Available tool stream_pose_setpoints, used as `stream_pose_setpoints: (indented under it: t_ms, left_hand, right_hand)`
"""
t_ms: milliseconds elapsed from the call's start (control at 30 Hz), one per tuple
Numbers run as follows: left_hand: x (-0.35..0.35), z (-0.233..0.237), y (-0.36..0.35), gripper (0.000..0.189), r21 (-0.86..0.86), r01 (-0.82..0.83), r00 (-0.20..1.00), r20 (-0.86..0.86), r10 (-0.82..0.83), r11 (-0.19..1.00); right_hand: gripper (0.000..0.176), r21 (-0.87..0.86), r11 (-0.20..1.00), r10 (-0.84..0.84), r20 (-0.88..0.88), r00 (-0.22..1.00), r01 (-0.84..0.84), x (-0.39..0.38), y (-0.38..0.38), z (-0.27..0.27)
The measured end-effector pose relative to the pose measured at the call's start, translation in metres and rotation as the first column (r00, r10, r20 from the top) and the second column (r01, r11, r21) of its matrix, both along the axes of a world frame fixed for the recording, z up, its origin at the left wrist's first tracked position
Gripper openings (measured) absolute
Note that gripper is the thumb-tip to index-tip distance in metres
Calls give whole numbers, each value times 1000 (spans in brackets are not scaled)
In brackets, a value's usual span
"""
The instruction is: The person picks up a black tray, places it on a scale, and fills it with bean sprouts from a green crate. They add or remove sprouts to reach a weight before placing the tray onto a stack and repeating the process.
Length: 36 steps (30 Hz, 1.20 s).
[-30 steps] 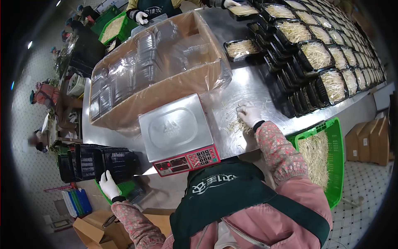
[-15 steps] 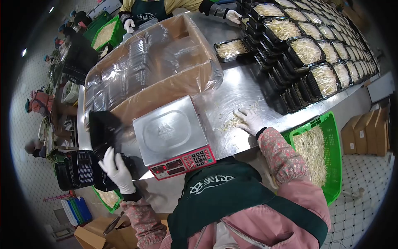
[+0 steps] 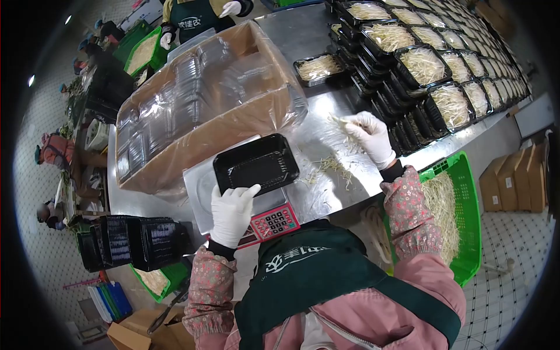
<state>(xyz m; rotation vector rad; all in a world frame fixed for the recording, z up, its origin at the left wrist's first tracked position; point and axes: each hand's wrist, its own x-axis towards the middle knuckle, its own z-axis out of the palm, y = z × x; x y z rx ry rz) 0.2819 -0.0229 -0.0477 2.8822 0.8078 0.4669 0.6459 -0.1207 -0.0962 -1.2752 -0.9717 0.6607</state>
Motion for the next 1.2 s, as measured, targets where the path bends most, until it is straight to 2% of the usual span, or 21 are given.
stream_pose_setpoints:
  t_ms: [33,67,100,133,167,200,233,300,367,500,567,633,667,733,767,900,933,1033,1133,1167,1200]
  left_hand:
    - [8,-4,-2,30,-3,30,1000,-7,-30,1000]
    - [17,-9,-4,27,9,60,998,-21,-60,998]
    - [26,-15,-7,27,55,100,994,-39,-98,993]
    - [34,-21,-11,26,57,121,992,-29,-120,991]
    - [42,-25,-15,26,60,143,990,-19,-142,988]
    - [46,-27,-17,26,44,149,989,-9,-149,988]
    - [47,-26,-18,27,44,156,988,16,-157,987]
    - [34,-28,-12,28,47,149,987,56,-151,988]
    - [7,-26,-8,33,54,45,994,95,-50,998]
    - [-56,-35,8,31,18,-155,979,135,151,988]
    - [-83,-42,11,26,40,-252,963,111,247,967]
    - [-100,-53,12,25,34,-308,949,87,304,951]
    - [-100,-57,12,25,33,-306,949,87,302,952]
    - [-101,-63,14,25,33,-301,951,81,298,953]
    - [-101,-66,15,28,11,-304,951,70,303,953]
    - [-95,-45,3,42,47,-369,929,57,367,928]
    - [-97,-36,-3,46,51,-396,918,51,393,917]
    - [-118,-29,-15,47,35,-439,884,193,425,898]
    - [-119,-20,-25,32,-90,-495,800,342,494,864]
    - [-119,-19,-27,30,-131,-496,778,373,506,858]
    - [-115,-17,-30,29,-141,-483,777,387,497,864]
  right_hand:
    - [17,37,999,25,-86,996,-22,-14,3,36]
    - [19,90,996,7,124,992,-19,-26,6,55]
    - [20,196,980,17,107,994,-38,-46,14,67]
    - [20,160,983,46,235,971,-86,-55,21,63]
    - [26,-12,972,232,158,960,-233,-71,27,54]
    - [33,-1,946,278,519,809,-324,-81,32,48]
    - [40,-81,938,290,716,634,-337,-88,33,41]
    - [38,-22,946,240,721,650,-325,-81,27,40]
    - [34,-9,963,254,361,897,-269,-55,21,51]
    - [39,-177,954,-165,362,918,241,32,0,-56]
    - [55,-252,857,-196,647,737,449,53,-21,-126]
    - [75,-265,729,-219,783,582,631,53,-26,-188]
    - [86,-456,631,41,828,560,628,35,-17,-177]
    - [85,-426,792,102,799,592,438,-5,4,-180]
    - [83,-411,837,181,831,525,362,-24,14,-186]
    - [77,-492,858,484,677,554,-149,-69,23,-147]
    - [74,-446,873,468,656,592,-196,-64,27,-139]
    - [67,-272,959,151,726,671,78,-32,62,-160]
    - [72,-339,905,158,830,535,258,-30,104,-181]
    - [73,-295,947,174,801,572,125,-39,113,-182]
    - [71,-330,944,282,814,508,5,-55,119,-174]
